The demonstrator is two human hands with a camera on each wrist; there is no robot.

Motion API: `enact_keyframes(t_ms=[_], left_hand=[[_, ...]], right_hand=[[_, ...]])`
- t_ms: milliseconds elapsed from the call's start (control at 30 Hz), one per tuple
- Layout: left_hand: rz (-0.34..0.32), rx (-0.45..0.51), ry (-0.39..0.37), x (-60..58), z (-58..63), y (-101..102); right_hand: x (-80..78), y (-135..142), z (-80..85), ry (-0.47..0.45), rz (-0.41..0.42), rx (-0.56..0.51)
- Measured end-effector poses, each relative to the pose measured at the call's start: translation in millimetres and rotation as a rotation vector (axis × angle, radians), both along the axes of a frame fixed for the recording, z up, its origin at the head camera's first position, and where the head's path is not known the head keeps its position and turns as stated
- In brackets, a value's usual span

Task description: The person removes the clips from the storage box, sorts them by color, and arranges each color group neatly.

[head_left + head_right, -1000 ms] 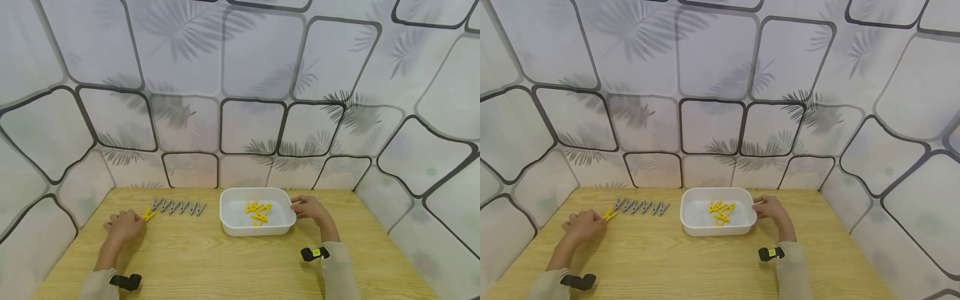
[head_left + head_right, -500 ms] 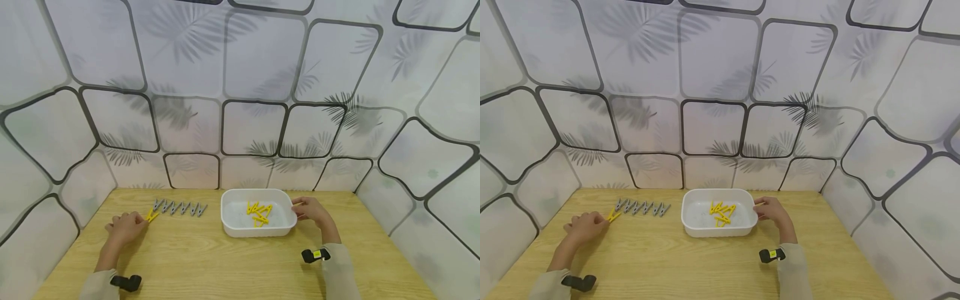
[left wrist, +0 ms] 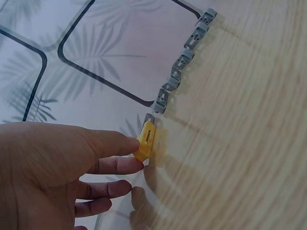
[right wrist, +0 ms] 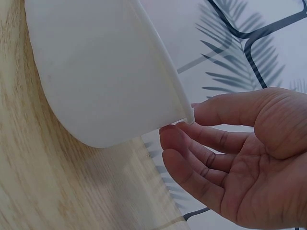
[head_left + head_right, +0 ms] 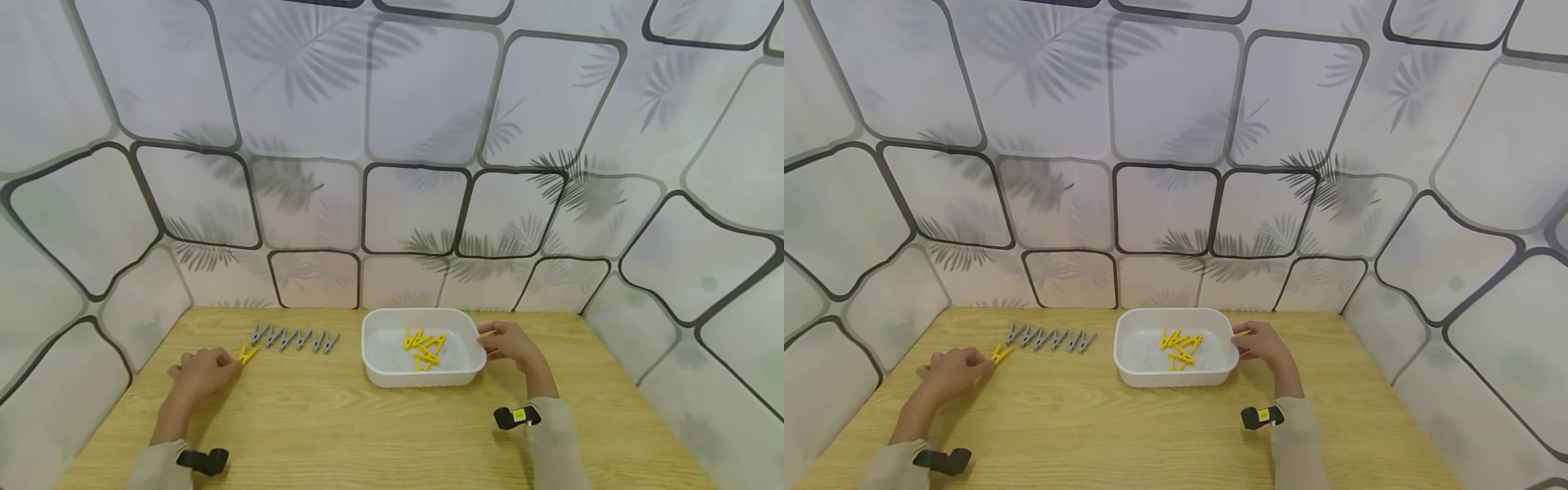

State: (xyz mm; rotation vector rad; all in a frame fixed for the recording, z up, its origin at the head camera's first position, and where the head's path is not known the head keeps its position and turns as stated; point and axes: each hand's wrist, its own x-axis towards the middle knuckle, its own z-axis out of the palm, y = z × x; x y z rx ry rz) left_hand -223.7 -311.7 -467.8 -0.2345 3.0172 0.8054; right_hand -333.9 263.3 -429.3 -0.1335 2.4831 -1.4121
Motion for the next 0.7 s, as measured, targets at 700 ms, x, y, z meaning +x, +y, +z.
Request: enact_keyframes(t_ms=[700], left_hand=[[-0.018, 0.005, 0.018, -0.7, 1.0, 1.2]], right_hand=[[-3.4, 3.2, -2.8, 0.007, 0.011, -0.001]])
